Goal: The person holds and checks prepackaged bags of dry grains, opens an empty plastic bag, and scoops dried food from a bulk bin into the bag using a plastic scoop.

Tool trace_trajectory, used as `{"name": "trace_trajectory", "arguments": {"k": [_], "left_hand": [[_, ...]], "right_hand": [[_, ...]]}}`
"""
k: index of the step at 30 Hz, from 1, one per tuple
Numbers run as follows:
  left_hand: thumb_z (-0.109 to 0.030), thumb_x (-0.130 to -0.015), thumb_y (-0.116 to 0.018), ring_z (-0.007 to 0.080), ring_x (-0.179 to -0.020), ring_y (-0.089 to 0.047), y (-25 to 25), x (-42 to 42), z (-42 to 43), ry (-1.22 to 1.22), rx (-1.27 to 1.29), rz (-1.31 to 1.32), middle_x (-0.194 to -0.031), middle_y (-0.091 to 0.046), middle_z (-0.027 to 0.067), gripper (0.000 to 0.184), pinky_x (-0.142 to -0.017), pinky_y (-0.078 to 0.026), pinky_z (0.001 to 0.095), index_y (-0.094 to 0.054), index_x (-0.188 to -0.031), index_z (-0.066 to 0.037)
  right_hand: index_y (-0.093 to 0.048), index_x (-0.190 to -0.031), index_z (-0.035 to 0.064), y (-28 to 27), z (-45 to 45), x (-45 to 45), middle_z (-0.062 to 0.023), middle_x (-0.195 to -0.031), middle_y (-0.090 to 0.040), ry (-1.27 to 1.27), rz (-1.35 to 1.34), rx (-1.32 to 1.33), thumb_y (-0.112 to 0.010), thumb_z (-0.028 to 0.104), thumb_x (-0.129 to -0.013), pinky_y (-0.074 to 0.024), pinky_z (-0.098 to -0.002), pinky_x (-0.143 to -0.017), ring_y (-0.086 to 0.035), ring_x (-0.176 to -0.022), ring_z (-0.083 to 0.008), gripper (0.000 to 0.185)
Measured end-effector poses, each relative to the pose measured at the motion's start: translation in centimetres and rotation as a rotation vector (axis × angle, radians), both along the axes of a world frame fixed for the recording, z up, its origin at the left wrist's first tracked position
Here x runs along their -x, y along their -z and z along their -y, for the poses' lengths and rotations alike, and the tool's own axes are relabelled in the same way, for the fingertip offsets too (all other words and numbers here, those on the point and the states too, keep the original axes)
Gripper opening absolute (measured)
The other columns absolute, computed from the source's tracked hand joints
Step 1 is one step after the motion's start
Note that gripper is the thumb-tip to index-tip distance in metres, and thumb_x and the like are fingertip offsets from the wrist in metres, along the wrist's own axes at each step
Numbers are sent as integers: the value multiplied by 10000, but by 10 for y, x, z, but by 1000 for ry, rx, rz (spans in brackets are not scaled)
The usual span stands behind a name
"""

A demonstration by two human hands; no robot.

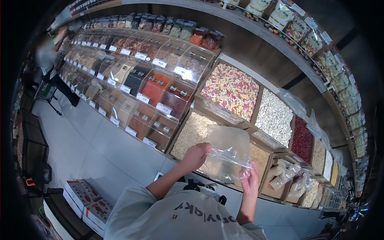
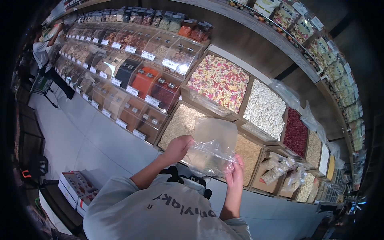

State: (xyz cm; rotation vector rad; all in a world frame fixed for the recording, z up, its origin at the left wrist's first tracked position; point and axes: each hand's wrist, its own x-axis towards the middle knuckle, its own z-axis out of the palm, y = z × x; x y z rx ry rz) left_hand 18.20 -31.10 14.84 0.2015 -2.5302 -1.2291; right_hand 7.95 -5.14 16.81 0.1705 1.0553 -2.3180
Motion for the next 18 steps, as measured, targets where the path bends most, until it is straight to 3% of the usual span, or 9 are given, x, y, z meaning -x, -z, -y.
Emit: {"name": "trace_trajectory", "arguments": {"k": [3,4,5,6,8,9,13,17,18], "left_hand": [[-53,-964,-445,182,-762,-617,20,6,11,-1,-557,15,-760,-588,89,145,-659,-480,339,-574,-911,-16],[-53,-964,-445,182,-762,-617,29,8,13,-1,-557,14,-760,-588,89,145,-659,-480,339,-574,-911,-16],[-58,-972,-444,176,-766,-615,39,10,16,23,-847,33,-788,-598,70,145,-661,-488,333,-573,-917,-21],[-62,-981,-444,170,-769,-612,37,11,17,49,-1136,52,-816,-608,51,146,-662,-496,327,-572,-922,-26],[-70,-985,-458,155,-757,-612,29,14,12,-41,-1369,29,-829,-609,43,123,-645,-497,301,-566,-942,-31],[-78,-989,-472,140,-745,-611,20,14,10,-136,-1599,5,-843,-610,34,101,-628,-498,275,-560,-962,-36],[-67,-988,-478,113,-701,-590,9,15,11,-192,-1778,6,-862,-610,38,77,-589,-498,256,-550,-998,-42],[-107,-970,-550,68,-648,-523,34,9,16,74,-1582,39,-818,-578,-5,54,-545,-406,217,-575,-955,-61],[-133,-965,-578,50,-632,-488,29,9,17,167,-1439,98,-784,-557,-27,83,-538,-368,210,-586,-917,-65]], "right_hand": [[-561,-954,52,11,-13,0,-16,-745,-559,-133,-12,34,-569,40,-912,-378,-217,-463,-493,-584,-80,45],[-562,-925,62,14,-17,-1,1,-696,-537,-189,-42,34,-575,49,-906,-336,-213,-440,-464,-553,-70,26],[-562,-925,62,17,-21,0,1,-696,-537,-189,-42,34,-575,49,-906,-336,-213,-440,-464,-553,-70,26],[-560,-878,68,18,-24,1,18,-671,-517,-269,-114,-80,-592,52,-894,-329,-208,-456,-458,-560,-57,39],[-559,-831,74,21,-28,2,36,-646,-497,-348,-185,-194,-609,54,-883,-322,-204,-472,-452,-568,-45,74],[-554,-788,64,22,-27,2,37,-655,-499,-445,-285,-433,-614,61,-888,-331,-209,-491,-435,-566,-36,116],[-560,-744,48,39,-20,3,42,-658,-480,-519,-710,-968,-620,95,-903,-324,-207,-522,-403,-591,-21,176],[-556,-767,72,55,-21,10,56,-658,-479,-158,-729,-1083,-588,117,-939,-323,-200,-528,-429,-595,-24,180],[-563,-806,71,51,-21,13,46,-683,-504,-50,-520,-884,-576,119,-949,-351,-210,-534,-454,-605,-39,152]]}}
